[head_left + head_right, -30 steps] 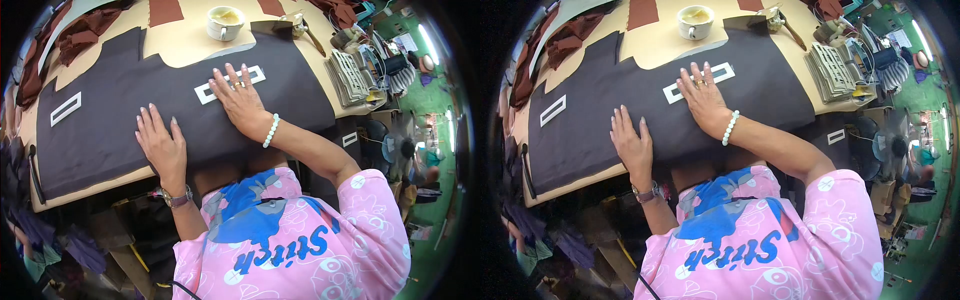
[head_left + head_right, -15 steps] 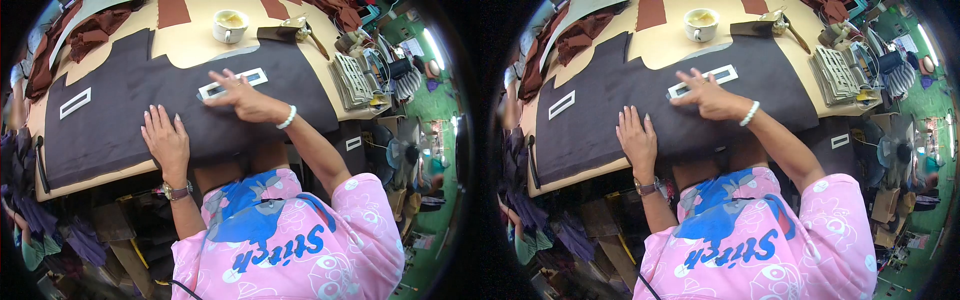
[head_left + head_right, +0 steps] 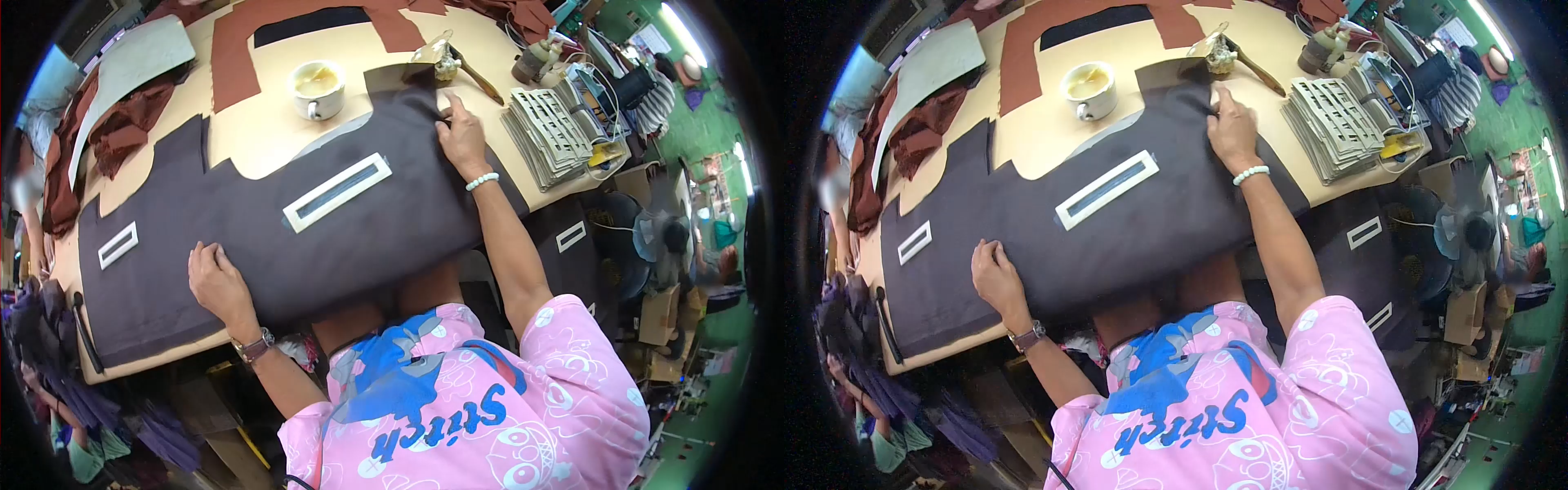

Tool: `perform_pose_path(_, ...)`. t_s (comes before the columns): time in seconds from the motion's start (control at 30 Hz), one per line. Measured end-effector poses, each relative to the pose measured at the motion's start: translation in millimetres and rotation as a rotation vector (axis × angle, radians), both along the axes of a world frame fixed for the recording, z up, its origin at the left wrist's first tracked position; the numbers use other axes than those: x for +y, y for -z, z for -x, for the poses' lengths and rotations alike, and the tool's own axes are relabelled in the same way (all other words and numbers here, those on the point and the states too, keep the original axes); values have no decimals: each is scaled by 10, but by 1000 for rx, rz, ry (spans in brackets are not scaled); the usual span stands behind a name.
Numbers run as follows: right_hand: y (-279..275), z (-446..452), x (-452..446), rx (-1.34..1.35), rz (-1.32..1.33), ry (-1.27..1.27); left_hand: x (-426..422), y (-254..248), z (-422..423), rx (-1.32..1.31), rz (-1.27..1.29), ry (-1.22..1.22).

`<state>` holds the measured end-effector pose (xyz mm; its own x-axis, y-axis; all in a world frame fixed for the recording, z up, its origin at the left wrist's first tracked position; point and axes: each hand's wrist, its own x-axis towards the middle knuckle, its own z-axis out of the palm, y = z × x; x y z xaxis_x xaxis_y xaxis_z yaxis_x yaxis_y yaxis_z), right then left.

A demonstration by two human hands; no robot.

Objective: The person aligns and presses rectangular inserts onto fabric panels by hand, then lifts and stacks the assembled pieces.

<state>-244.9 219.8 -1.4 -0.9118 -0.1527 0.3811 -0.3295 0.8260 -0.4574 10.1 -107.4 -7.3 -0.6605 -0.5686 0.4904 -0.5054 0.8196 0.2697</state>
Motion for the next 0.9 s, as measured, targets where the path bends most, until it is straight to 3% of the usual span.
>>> perform_pose_path(0.03, -100, 3, -70, -115, 180, -33, 28, -63, 30, -2, -137, -43)
perform_pose_path(0.1, -178, 93, -101, -63, 279, -23, 129, -305, 86, -9, -408, -133)
perform_pose_path(0.13, -214, 130, -112, -39, 328, -18, 132, -335, 100, -20, -338, -176)
perform_pose_path(0.23, -387, 149, -138, -170, 160, 202, -28, 34, 80, 42, 230, -152)
perform_pose_path(0.33, -306, 278, -88, -236, 202, 116, -148, 111, 19, -49, 360, -11)
perform_pose_path(0.37, -326, 266, -97, -274, 218, 76, -123, 58, 16, -39, 197, -26)
perform_pose_path(0.43, -348, 197, -176, -84, 331, -51, -76, -101, 40, -11, -125, -51)
perform_pose_path(0.53, -529, 37, -227, 156, 487, -177, 157, -425, 26, 245, -323, -156)
perform_pose_path(0.63, -615, -148, -44, 279, 352, -132, 39, -353, -79, 482, -366, 22)
perform_pose_path(0.67, -577, -177, 62, 312, 314, -137, 14, -264, -68, 648, -755, 138)
perform_pose_path(0.73, -515, -333, 330, 313, 291, -117, 470, -469, 82, 731, -1054, 379)
perform_pose_path(0.8, -494, -609, 680, 236, 315, -76, 1078, -684, 202, 701, -1294, 604)
perform_pose_path(0.9, -418, -1027, 1325, 292, 327, 4, 1687, -810, 151, 309, -1536, 832)
